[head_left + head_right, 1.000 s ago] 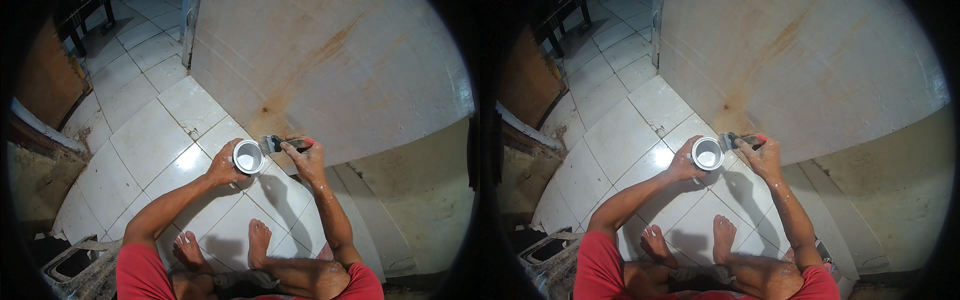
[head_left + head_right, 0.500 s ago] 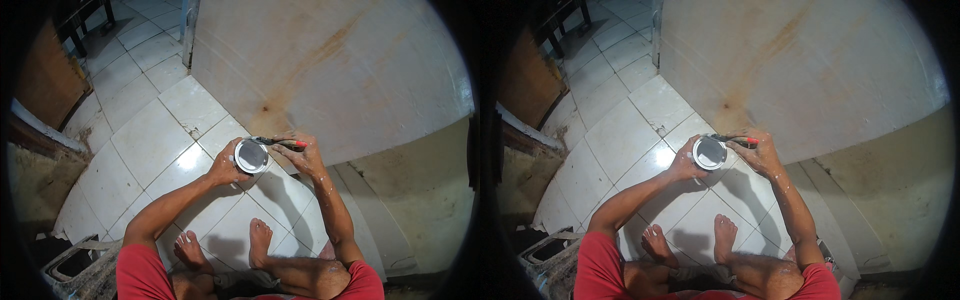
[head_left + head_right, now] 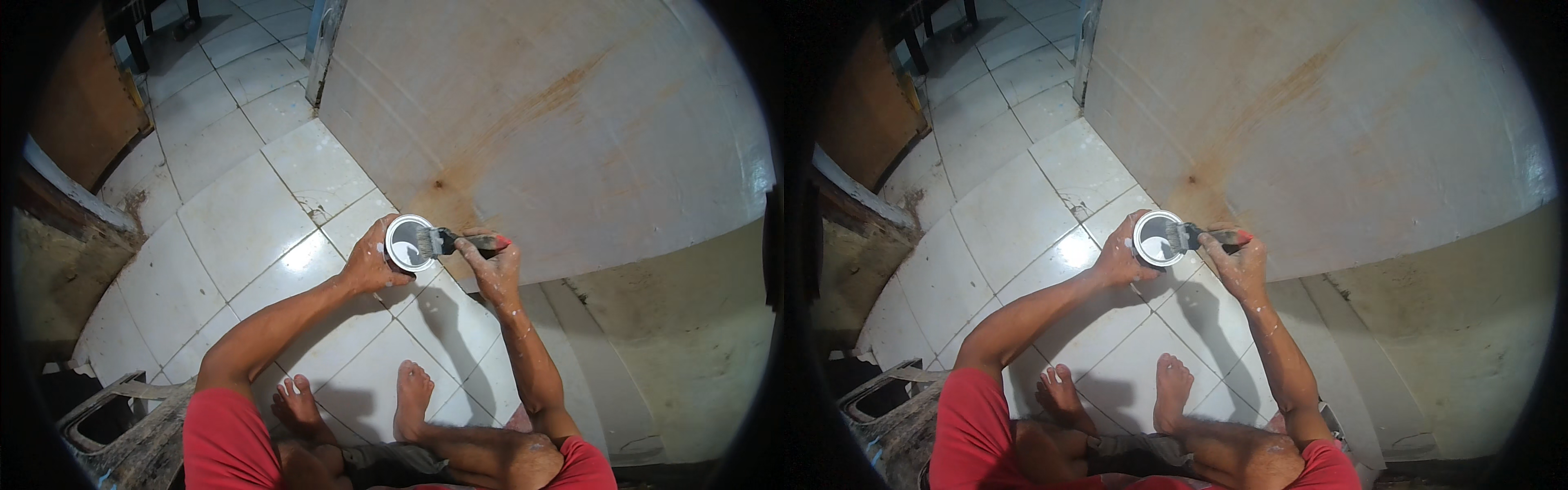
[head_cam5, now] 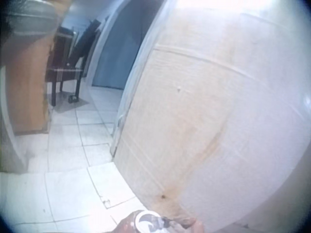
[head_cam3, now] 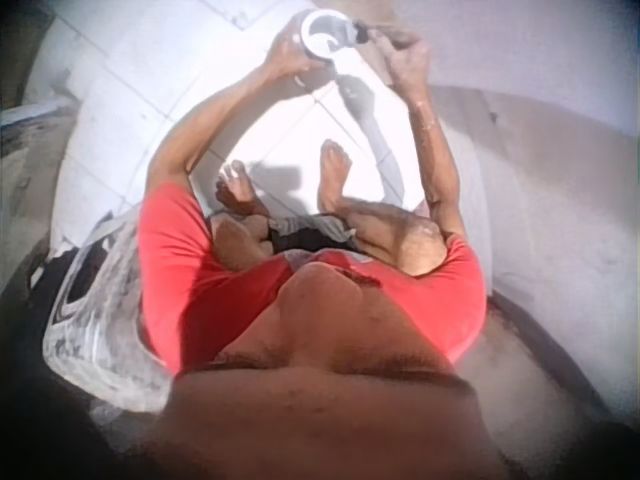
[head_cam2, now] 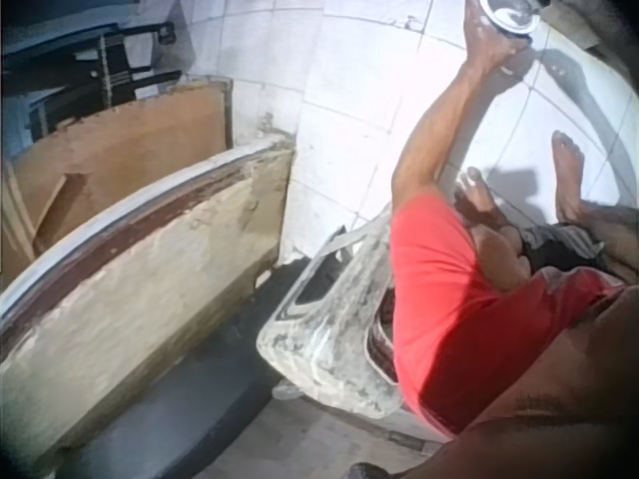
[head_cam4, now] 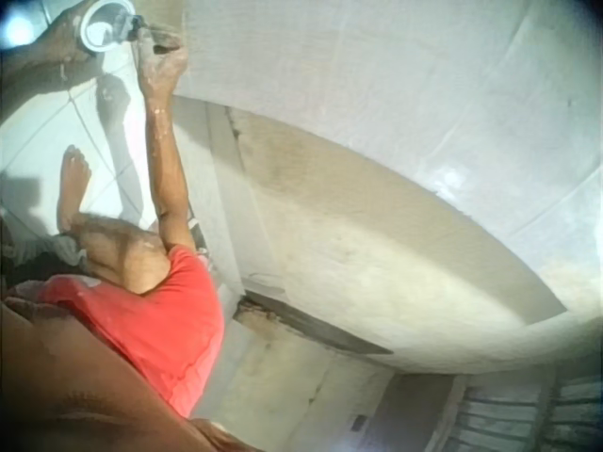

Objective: The person sits on the floor and uses a paintbrush to apply white paint to a ceiling. They hold a small paint can in one hand and repeatedly dip the brush to cover a section of the ceiling surface.

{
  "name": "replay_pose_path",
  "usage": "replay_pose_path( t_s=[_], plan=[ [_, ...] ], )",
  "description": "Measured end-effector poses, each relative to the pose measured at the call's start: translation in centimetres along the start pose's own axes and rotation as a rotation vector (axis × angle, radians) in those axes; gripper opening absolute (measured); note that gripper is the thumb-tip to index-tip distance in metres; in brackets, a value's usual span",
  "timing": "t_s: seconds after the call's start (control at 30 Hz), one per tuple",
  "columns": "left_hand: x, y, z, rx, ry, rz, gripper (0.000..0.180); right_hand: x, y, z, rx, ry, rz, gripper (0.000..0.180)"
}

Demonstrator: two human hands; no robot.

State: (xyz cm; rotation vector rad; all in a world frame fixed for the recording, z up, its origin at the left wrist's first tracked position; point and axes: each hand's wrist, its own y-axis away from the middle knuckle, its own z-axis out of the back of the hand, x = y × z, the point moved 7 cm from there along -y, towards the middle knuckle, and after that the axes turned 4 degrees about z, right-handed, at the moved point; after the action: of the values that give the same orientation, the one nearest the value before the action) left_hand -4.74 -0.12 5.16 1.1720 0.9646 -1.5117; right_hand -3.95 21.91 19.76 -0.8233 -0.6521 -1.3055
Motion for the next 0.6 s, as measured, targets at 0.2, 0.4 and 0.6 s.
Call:
replay_pose_path(
  t_s=[0.2,0.4,0.6],
  plan=[
    [0.4,-0.8,0.3,-0.058,0.036,-0.018,0.124,0.2,-0.1,2.4,-0.201,-0.054,0.044,0.024],
    [-1.4,-3.7,-0.2,-0.083,0.004,-0.001,0.129,5.5,-3.8,4.6,-0.330,0.135,0.255,0.021],
    [-1.8,-4.8,-0.4,-0.133,0.019,-0.009,0.127,15.6,-4.7,8.4,-0.678,0.548,0.889,0.012]
  ],
)
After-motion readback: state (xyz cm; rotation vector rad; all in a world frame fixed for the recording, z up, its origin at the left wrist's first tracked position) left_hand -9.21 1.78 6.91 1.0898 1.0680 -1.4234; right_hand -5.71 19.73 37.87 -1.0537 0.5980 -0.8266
